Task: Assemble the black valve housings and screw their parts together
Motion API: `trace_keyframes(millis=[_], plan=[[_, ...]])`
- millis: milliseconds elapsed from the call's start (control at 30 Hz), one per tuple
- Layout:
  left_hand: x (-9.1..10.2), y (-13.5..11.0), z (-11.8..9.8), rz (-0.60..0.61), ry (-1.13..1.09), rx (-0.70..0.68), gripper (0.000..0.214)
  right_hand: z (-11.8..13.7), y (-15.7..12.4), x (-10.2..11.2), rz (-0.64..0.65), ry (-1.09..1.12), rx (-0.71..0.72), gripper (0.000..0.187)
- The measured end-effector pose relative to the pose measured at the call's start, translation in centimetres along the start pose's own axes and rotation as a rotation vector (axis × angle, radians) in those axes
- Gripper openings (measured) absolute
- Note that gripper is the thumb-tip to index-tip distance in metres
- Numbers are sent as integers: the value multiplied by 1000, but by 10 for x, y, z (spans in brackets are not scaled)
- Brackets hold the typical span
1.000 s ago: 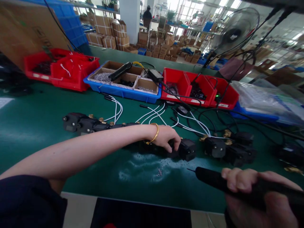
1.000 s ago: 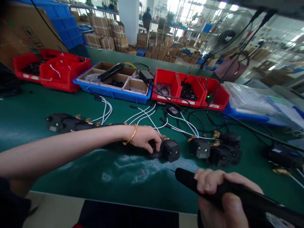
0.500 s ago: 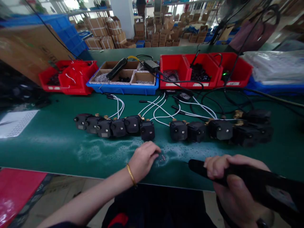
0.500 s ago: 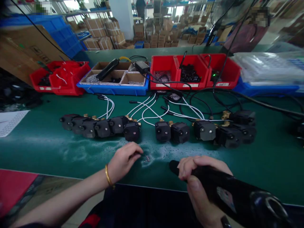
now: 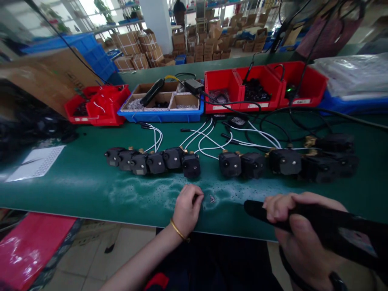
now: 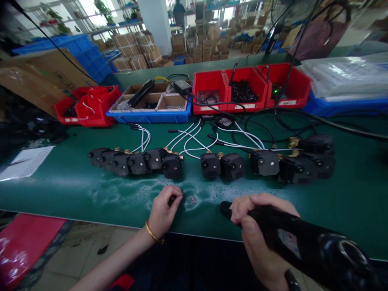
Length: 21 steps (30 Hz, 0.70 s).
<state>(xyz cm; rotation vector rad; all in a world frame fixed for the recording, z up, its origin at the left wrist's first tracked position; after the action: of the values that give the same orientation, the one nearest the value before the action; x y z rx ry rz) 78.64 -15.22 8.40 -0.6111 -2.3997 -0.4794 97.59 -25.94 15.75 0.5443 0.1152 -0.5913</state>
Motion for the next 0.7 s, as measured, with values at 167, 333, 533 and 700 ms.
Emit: trace_keyframes(millis=[167,333,533,700], plan=[[63,20,4,-322,61,-110,4,-1,4,0,-28,-7,-41,26],[81,50,-12,-247,287,-463,2,0,6,0,-56,-25,-76,27],[75,63,-13,-127,427,-592,9,-2,4,2,-71,-23,-94,29],[75,73,-9,16,381,-471,11,1,5,-1,-95,-38,-82,27]])
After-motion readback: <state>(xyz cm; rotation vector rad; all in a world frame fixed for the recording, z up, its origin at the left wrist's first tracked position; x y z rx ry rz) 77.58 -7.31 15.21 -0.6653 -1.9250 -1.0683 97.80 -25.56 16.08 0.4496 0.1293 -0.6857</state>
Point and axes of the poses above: each hand's wrist, its own y-axis towards the middle knuckle, its own x-axis out of the back of the hand, z = x × y, the point moved 7 cm from there along y, towards the middle knuckle
